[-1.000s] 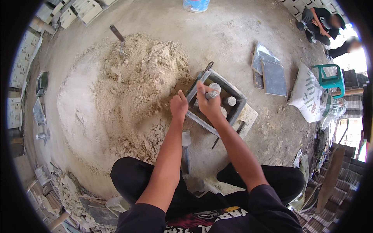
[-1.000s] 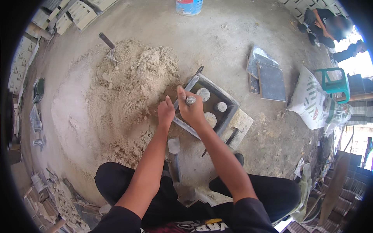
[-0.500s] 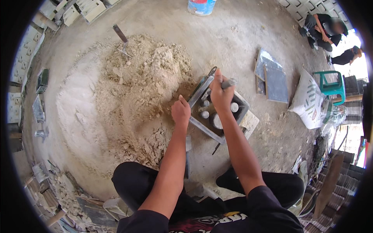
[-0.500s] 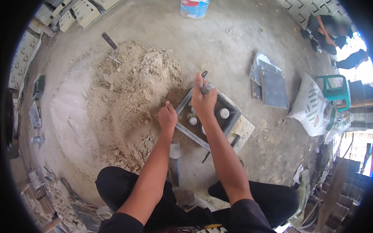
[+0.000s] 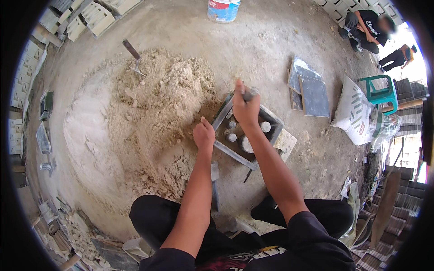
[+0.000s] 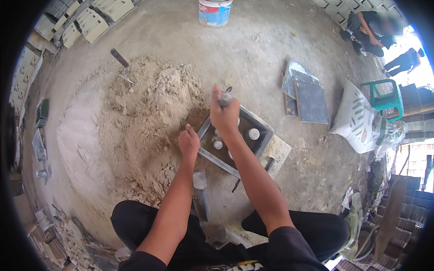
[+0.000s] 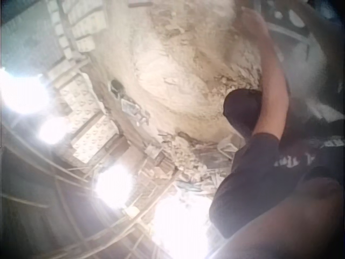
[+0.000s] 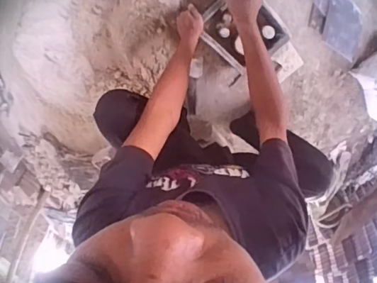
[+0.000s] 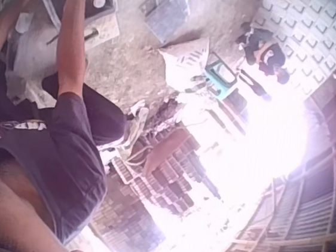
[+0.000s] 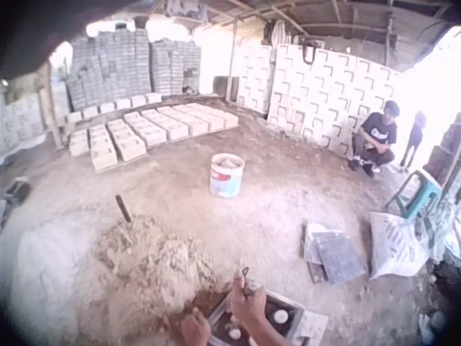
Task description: The person uses a small tool to press and compact wet cement or mortar into cylindrical molds within a square frame, occasionally adding more material from a nearby pile.
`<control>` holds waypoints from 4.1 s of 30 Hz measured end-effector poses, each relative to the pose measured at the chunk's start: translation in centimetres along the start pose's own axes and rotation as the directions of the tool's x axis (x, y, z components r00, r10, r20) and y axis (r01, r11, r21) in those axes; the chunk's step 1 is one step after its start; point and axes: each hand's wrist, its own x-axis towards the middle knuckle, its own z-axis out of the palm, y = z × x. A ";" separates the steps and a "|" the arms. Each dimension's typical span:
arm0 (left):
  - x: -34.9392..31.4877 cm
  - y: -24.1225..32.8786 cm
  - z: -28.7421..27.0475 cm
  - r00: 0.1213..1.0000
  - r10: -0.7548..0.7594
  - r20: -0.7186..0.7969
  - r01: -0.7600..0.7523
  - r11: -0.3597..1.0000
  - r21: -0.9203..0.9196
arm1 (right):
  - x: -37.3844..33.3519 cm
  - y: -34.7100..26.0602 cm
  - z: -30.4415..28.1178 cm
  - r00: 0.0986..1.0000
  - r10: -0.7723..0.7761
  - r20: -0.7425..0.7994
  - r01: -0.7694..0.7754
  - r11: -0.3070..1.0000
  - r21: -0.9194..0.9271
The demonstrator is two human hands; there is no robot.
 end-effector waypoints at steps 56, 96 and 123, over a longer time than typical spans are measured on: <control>-0.4 0.4 -0.5 1.000 -0.011 -0.002 0.011 1.000 -0.024 | -1.1 2.3 -5.3 0.915 -0.018 0.404 -0.081 0.971 0.225; 0.2 0.0 0.5 0.998 0.059 -0.039 -0.060 0.998 -0.028 | -2.0 1.7 -9.8 0.873 0.016 0.488 -0.234 0.891 0.390; 0.1 0.6 0.5 1.000 0.021 0.007 -0.021 1.000 0.023 | -0.8 2.4 -11.4 0.994 -0.069 -0.084 0.073 0.996 0.041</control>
